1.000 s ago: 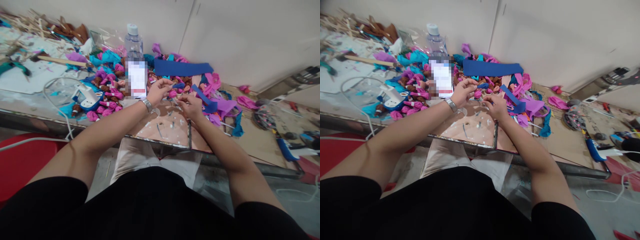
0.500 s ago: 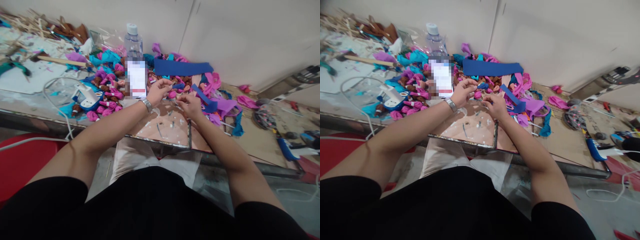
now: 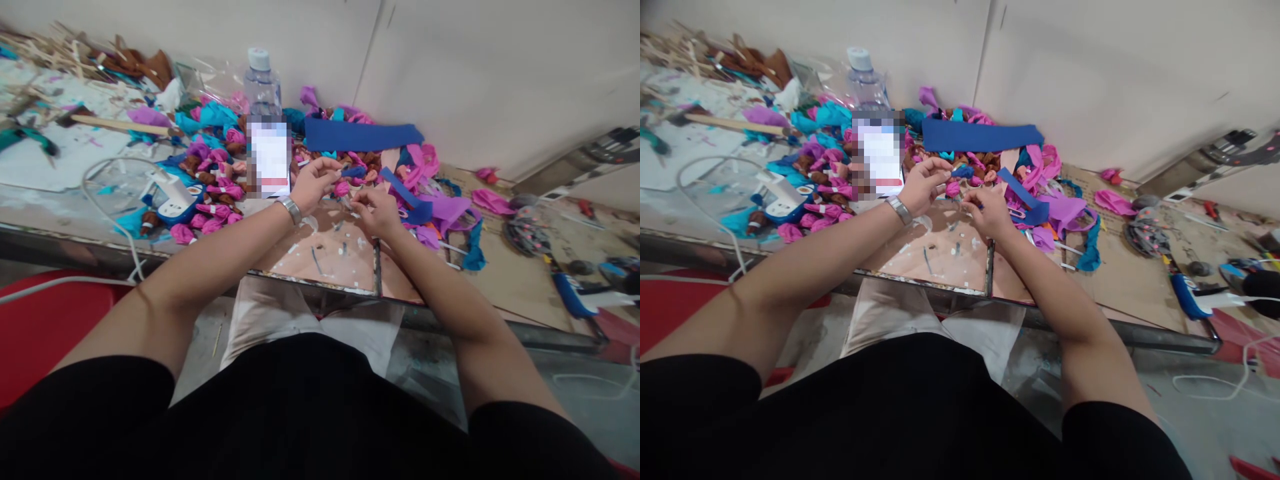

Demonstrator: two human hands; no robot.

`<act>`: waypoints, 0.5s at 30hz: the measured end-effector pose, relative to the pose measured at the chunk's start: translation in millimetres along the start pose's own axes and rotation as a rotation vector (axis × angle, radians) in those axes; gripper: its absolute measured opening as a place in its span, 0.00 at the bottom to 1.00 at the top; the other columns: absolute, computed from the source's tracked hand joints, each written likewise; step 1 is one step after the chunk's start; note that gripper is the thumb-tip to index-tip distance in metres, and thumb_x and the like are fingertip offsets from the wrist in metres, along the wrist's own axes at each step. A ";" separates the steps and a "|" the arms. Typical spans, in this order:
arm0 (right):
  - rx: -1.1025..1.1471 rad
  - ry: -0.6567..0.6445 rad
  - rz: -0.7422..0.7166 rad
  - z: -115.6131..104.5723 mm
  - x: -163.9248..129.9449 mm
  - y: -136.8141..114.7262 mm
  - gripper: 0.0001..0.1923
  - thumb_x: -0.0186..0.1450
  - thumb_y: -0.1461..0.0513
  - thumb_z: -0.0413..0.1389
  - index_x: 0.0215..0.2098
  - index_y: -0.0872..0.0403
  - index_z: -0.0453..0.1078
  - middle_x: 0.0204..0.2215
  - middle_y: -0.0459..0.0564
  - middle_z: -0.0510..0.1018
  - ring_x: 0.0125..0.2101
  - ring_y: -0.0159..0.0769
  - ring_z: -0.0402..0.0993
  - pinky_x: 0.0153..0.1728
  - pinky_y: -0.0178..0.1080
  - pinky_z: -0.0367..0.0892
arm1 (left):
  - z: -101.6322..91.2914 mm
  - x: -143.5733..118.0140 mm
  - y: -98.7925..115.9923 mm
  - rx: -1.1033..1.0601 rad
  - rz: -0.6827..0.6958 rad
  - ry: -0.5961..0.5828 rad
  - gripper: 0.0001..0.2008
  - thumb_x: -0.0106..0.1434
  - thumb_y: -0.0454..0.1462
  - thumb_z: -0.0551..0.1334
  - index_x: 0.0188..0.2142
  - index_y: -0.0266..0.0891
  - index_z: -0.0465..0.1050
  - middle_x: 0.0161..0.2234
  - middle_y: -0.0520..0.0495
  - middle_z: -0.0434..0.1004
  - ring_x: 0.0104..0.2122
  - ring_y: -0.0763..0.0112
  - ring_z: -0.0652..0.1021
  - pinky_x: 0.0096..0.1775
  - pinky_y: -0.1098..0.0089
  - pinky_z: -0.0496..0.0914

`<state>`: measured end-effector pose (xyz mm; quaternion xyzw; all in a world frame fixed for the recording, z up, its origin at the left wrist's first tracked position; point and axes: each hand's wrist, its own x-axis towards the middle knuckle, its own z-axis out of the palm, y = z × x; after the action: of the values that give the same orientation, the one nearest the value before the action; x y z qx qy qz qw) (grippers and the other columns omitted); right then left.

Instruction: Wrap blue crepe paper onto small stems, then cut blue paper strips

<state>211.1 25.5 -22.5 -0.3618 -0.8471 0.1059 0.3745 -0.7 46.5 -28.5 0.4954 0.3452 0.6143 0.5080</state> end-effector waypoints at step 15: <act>0.100 0.111 0.027 2.8 -3.7 2.8 0.15 0.67 0.48 0.63 0.36 0.50 0.79 0.31 0.47 0.84 0.31 0.38 0.78 0.36 0.41 0.74 | -0.8 0.7 -0.4 -0.013 0.001 -0.018 0.08 0.62 0.37 0.70 0.40 0.42 0.75 0.32 0.49 0.77 0.36 0.68 0.81 0.36 0.69 0.76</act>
<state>212.3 25.2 -27.8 -0.3594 -0.8137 0.1329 0.4370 -1.4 47.3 -28.9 0.4977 0.3363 0.6122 0.5143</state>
